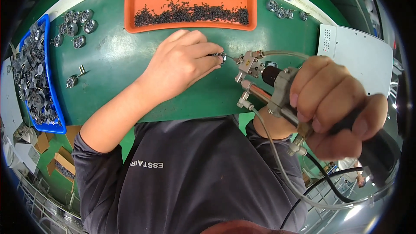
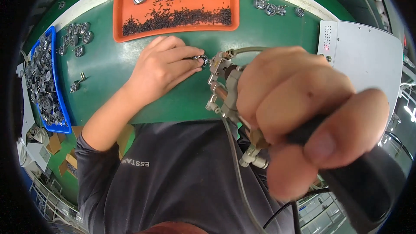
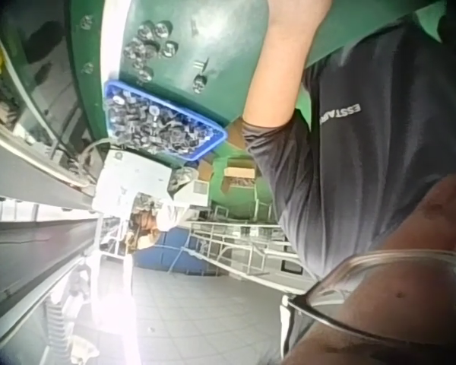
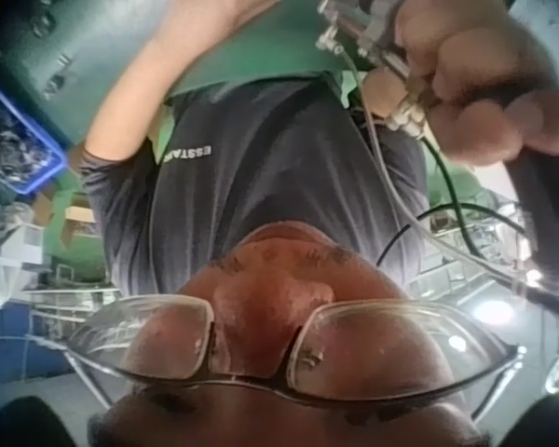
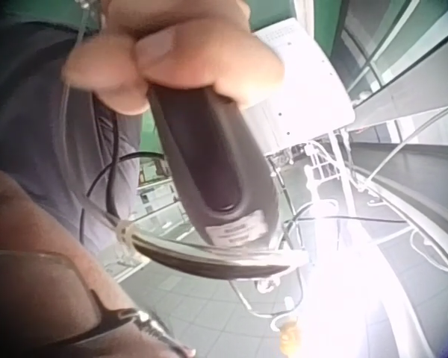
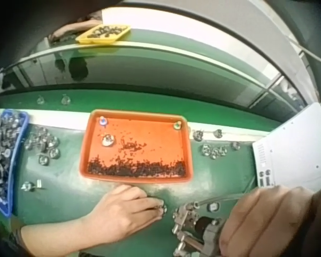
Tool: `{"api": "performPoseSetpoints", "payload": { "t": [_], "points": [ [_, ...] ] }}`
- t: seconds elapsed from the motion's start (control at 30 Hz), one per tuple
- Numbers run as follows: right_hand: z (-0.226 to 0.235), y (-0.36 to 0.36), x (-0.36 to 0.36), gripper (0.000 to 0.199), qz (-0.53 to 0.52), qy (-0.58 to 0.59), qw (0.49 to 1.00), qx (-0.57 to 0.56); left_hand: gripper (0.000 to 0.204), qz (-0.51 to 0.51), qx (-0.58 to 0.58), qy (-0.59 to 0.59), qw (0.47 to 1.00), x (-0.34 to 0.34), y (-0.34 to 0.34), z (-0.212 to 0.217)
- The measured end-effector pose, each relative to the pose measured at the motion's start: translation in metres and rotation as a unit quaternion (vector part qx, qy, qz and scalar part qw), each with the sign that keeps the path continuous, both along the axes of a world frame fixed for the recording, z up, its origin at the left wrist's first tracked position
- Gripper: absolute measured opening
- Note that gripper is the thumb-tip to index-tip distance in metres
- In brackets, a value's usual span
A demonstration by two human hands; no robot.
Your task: The person attaches small black components to circular metal parts using a specialized manual press tool.
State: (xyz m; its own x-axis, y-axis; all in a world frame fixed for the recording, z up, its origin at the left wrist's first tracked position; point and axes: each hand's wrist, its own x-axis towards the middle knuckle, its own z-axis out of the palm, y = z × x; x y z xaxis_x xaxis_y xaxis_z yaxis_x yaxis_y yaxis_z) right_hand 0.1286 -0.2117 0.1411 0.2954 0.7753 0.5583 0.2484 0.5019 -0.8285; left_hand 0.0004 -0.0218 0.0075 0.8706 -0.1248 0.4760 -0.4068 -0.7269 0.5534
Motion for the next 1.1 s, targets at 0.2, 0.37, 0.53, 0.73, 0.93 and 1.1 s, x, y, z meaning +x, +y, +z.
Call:
{"api": "performPoseSetpoints", "payload": {
  "t": [0.2,0.37,0.53,0.73,0.93,1.1],
  "points": [
    [-0.006,0.016,-0.014,0.015,-0.116,0.068,0.991,-0.008,0.013,0.012,0.014,-0.013,1.0,-0.002,-0.002,-0.005],
    [0.005,-0.007,-0.009,0.027,-0.067,0.025,0.997,0.039,0.013,0.007,0.008,-0.011,1.0,-0.002,-0.001,-0.001],
    [0.015,-0.032,0.0,0.035,-0.069,0.049,0.992,0.09,0.013,0.017,-0.006,-0.005,1.0,-0.005,0.003,-0.006],
    [0.008,-0.029,0.005,0.036,-0.064,0.046,0.995,0.065,0.019,0.007,-0.009,0.01,1.0,-0.003,0.004,-0.002],
    [0.0,-0.019,0.0,0.034,-0.045,0.064,0.993,0.087,0.018,0.004,-0.008,0.006,1.0,-0.002,0.003,-0.004],
    [-0.006,-0.002,-0.01,0.032,-0.029,0.065,0.995,0.076,0.018,0.004,-0.015,0.009,1.0,-0.002,0.003,-0.006]
  ]
}}
